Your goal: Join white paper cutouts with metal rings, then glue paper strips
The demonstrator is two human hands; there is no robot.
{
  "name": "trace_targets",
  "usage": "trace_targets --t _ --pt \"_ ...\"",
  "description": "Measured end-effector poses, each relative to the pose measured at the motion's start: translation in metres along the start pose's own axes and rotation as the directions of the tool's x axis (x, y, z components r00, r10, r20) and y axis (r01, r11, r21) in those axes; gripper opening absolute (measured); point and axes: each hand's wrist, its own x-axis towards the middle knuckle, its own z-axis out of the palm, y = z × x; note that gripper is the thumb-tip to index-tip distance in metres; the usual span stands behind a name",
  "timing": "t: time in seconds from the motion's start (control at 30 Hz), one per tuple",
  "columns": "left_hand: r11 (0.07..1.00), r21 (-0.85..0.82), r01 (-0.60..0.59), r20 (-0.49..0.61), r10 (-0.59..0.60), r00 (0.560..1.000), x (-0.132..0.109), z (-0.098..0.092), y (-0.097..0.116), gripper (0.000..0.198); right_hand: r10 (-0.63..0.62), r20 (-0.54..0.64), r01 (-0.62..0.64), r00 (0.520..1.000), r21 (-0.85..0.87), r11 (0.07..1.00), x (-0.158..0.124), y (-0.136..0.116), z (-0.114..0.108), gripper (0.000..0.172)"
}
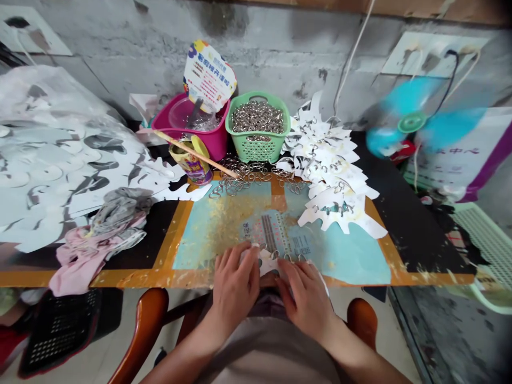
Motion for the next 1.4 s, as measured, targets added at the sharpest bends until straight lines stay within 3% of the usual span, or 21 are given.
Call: trace_targets --t 0.1,0.2,0.3,0.37,0.43,0.53,0.67,0.77,0.97,1.1,1.23,1.4 --pt "1.0 -0.024 -0.017 0.043 0.018 0.999 -0.002 -0.003 -0.007 0.014 -0.083 0.055 0.081 0.995 0.031 0.996 0.006 0.015 -0.004 0.048" --pt "0.999 -0.013 -0.032 0.014 0.032 0.999 0.002 -0.007 -0.014 0.015 -0.151 0.116 0.149 0.982 0.028 0.988 0.013 0.028 -0.012 0.056" --pt "0.979 -0.026 -0.202 0.037 0.203 0.978 0.02 -0.013 -0.021 0.015 -0.149 0.147 0.147 0.978 0.022 0.989 0.017 0.03 -0.016 0.054" --pt "0.932 -0.098 -0.35 0.107 0.359 0.927 0.038 -0.017 -0.024 0.016 -0.093 0.145 0.087 0.985 0.048 0.995 0.018 0.028 -0.016 0.053" --pt "0.862 -0.171 -0.477 0.175 0.503 0.846 0.055 -0.019 -0.026 0.017 -0.02 0.139 0.007 0.99 0.095 0.995 0.019 0.025 -0.015 0.051" --pt "0.773 -0.242 -0.586 0.23 0.633 0.739 0.07 -0.016 -0.026 0.026 0.034 0.146 -0.061 0.989 0.183 0.981 0.024 0.023 -0.016 0.045" --pt "0.713 -0.249 -0.656 0.218 0.701 0.679 0.069 -0.006 -0.027 0.024 0.085 0.111 -0.107 0.99 0.213 0.971 0.034 0.025 -0.017 0.032" --pt "0.703 -0.215 -0.678 0.169 0.71 0.684 0.065 -0.002 -0.032 0.016 0.068 0.143 -0.095 0.987 0.194 0.976 0.044 0.029 -0.016 0.031" --pt "0.731 -0.238 -0.639 0.143 0.678 0.721 0.061 0.001 -0.036 0.014 -0.004 0.338 -0.055 0.941 0.166 0.985 0.063 0.037 -0.017 0.02" --pt "0.74 -0.254 -0.623 0.157 0.667 0.728 0.06 0.003 -0.035 0.014 -0.007 0.368 -0.037 0.93 0.112 0.993 0.069 0.033 -0.013 0.013" --pt "0.751 -0.251 -0.611 0.167 0.655 0.737 0.058 0.005 -0.036 0.013 0.122 0.259 -0.14 0.958 0.053 0.989 0.072 0.028 -0.006 0.013" --pt "0.765 -0.286 -0.576 0.191 0.635 0.748 0.056 0.002 -0.036 0.017 0.326 0.028 -0.318 0.945 0.314 0.895 0.069 0.033 -0.015 0.02"
